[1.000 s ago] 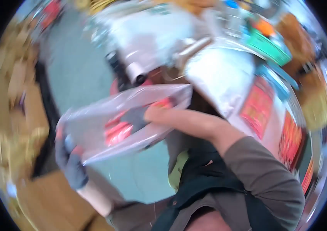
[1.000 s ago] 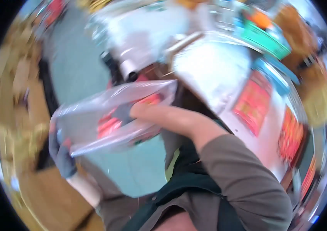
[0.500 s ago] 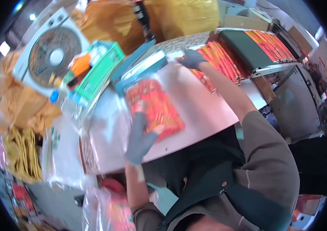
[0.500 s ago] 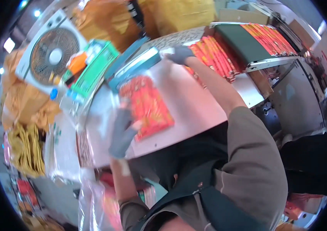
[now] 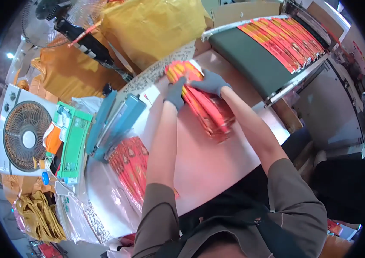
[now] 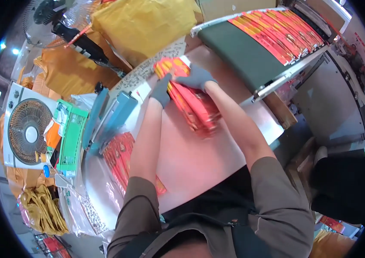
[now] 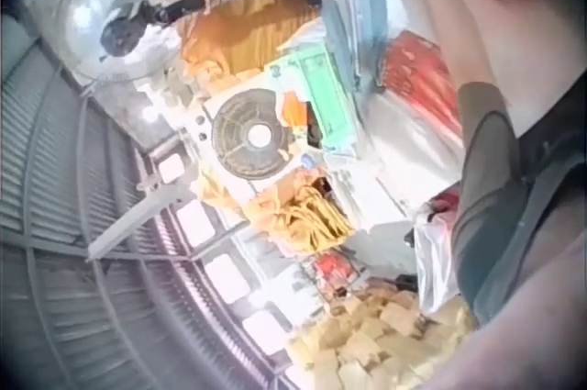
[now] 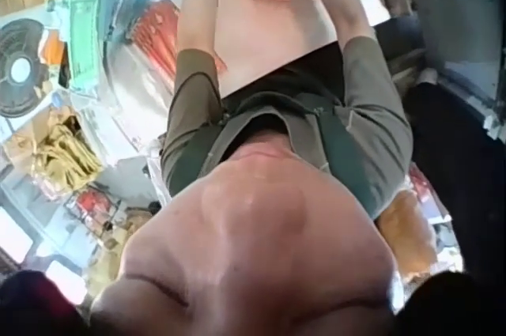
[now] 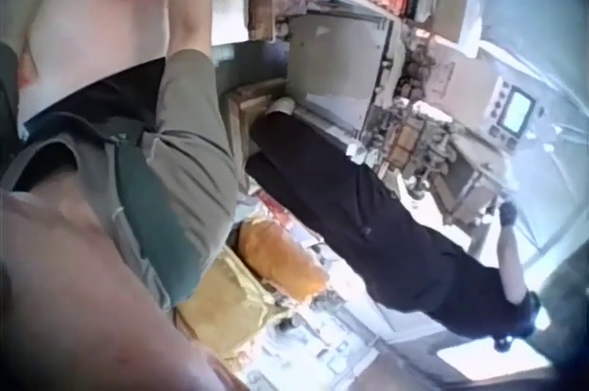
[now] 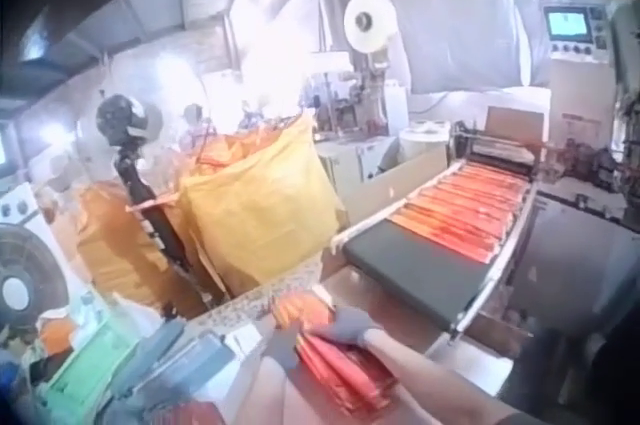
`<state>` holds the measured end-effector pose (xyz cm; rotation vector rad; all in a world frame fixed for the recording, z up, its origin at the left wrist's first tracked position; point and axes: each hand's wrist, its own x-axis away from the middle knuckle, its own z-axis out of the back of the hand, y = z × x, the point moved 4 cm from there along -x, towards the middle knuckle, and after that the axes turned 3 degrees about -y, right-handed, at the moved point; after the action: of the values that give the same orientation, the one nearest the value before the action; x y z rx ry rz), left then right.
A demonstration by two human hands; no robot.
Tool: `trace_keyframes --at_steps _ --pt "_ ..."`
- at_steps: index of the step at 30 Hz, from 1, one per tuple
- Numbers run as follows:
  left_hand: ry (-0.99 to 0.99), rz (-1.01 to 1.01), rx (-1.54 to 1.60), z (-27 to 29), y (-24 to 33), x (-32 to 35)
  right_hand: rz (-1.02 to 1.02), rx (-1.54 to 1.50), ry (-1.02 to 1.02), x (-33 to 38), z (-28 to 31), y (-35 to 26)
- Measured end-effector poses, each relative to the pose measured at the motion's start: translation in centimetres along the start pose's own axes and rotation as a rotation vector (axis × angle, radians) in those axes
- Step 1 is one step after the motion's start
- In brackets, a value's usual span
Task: Packaging and sealing bundles of incense sticks into plastic bags.
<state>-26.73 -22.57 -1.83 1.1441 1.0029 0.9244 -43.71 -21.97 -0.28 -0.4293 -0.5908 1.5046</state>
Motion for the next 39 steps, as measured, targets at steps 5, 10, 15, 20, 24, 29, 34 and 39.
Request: trace_keyframes --at_steps 5,10,15,20,24,29,34,39 --pt "-0.018 0.328 0.581 0.8 -0.8 3.5 0.152 -0.898 -0.274 3.2 -3.7 -2.3" --pt "0.205 0.452 0.559 -1.4 1.7 11.8 0.067 -0.873 -0.251 11.8 -4.3 -2.2" --pt "0.315 0.285 0.478 -4.2 4.0 23.7 0.149 -1.079 -0.321 21.8 -7.2 -1.7" --pt "0.337 0.176 0.483 -10.3 7.4 37.2 0.344 -1.054 -0.727 34.3 -4.9 2.4" --pt "0.287 0.250 0.319 -9.3 8.5 38.5 0.498 -0.900 -0.549 28.6 -1.8 -0.2" --pt "0.292 0.241 0.268 -9.0 7.4 36.0 0.414 -0.861 -0.791 24.5 -6.5 -4.0" --pt "0.214 0.264 0.635 -10.0 8.7 37.9 0.646 -0.967 -1.208 28.7 -4.6 -9.5" --pt "0.266 0.086 0.760 -7.9 7.2 40.5 0.695 -0.721 -1.389 29.4 -8.2 -12.3"
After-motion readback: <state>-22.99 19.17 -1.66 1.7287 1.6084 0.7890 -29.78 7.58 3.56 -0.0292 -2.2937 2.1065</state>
